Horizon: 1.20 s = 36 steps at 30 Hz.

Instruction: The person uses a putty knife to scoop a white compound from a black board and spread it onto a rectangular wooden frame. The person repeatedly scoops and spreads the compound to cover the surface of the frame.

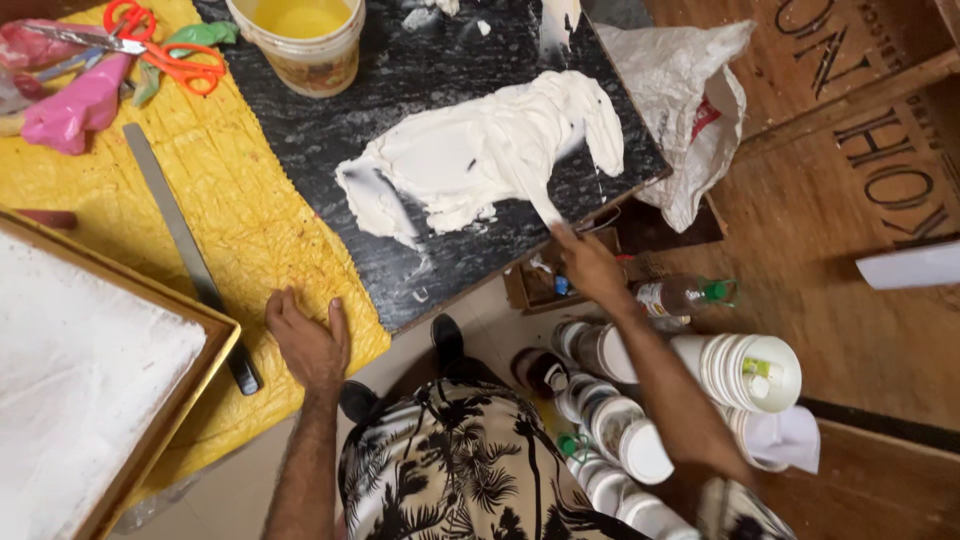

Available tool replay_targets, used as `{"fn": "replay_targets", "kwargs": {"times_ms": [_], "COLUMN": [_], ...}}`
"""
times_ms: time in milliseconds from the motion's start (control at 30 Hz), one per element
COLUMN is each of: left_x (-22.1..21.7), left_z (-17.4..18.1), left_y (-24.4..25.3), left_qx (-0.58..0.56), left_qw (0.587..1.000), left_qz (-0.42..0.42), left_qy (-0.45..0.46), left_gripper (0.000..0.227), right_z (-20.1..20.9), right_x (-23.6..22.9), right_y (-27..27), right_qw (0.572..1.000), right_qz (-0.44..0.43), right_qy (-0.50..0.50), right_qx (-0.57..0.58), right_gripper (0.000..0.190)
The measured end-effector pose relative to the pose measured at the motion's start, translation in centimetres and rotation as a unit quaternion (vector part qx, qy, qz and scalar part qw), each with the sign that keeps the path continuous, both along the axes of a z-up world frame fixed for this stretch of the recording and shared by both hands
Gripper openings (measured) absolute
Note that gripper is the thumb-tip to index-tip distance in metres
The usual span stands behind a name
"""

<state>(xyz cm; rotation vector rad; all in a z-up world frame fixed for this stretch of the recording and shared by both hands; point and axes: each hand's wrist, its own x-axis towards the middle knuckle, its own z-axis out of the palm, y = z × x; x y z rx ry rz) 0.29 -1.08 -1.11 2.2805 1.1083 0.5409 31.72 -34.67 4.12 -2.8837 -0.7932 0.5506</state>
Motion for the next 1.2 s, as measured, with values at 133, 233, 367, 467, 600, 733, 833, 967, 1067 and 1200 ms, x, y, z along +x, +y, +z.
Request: {"fn": "replay_targets", "kwargs": {"times_ms": [133, 233, 367, 467, 600, 733, 833, 967, 1067, 1200], "left_x": [0.8, 0.8, 0.9, 1.1, 1.4, 1.0, 1.1, 0.9, 0.4, 0.6], "left_z": [0.3, 0.5, 0.6, 0.5, 0.6, 0.4, 0.9, 0.8, 0.8, 0.8], "left_y": [-0.1, -0.1, -0.6, -0.5, -0.3, -0.3, -0.2, -0.3, -0.4, -0.1], "left_qx": [0.02, 0.014, 0.017, 0.026, -0.008, 0.024, 0.011, 0.006, 0.021, 0.034], "left_qw": [0.999, 0.999, 0.998, 0.999, 0.997, 0.999, 0.998, 0.999, 1.0, 0.999], "left_qz": [0.004, 0.01, 0.025, 0.031, 0.046, 0.021, 0.032, 0.025, 0.018, 0.015], "left_qy": [0.024, 0.044, 0.051, 0.03, 0.068, 0.038, 0.046, 0.023, 0.006, 0.005], "left_gripper": [0.076, 0.077, 0.076, 0.075, 0.078, 0.077, 0.078, 0.078, 0.075, 0.074], "right_z": [1.7, 0.4, -2.4, -2.4, 0.9, 2.2, 1.0, 3.2, 1.2, 1.2], "right_x": [5.1, 10.9, 15.0, 12.7, 8.3, 7.5, 0.8, 3.3, 2.1, -4.1], "right_y": [-4.4, -2.1, 2.8, 3.2, 1.8, 2.3, 4.1, 3.1, 5.8, 5.5], "right_qw": [0.937, 0.959, 0.949, 0.965, 0.976, 0.998, 0.956, 0.979, 0.994, 0.984], "right_qz": [0.147, -0.142, -0.172, 0.024, 0.21, 0.019, 0.088, 0.126, 0.003, 0.165], "right_qy": [-0.048, 0.016, 0.164, 0.139, 0.013, -0.008, 0.197, -0.025, 0.095, 0.041], "right_qx": [0.315, 0.243, 0.207, 0.22, -0.048, -0.065, 0.197, -0.155, 0.058, -0.055], "right_gripper": [0.051, 0.049, 0.052, 0.052, 0.084, 0.08, 0.076, 0.083, 0.082, 0.08]}}
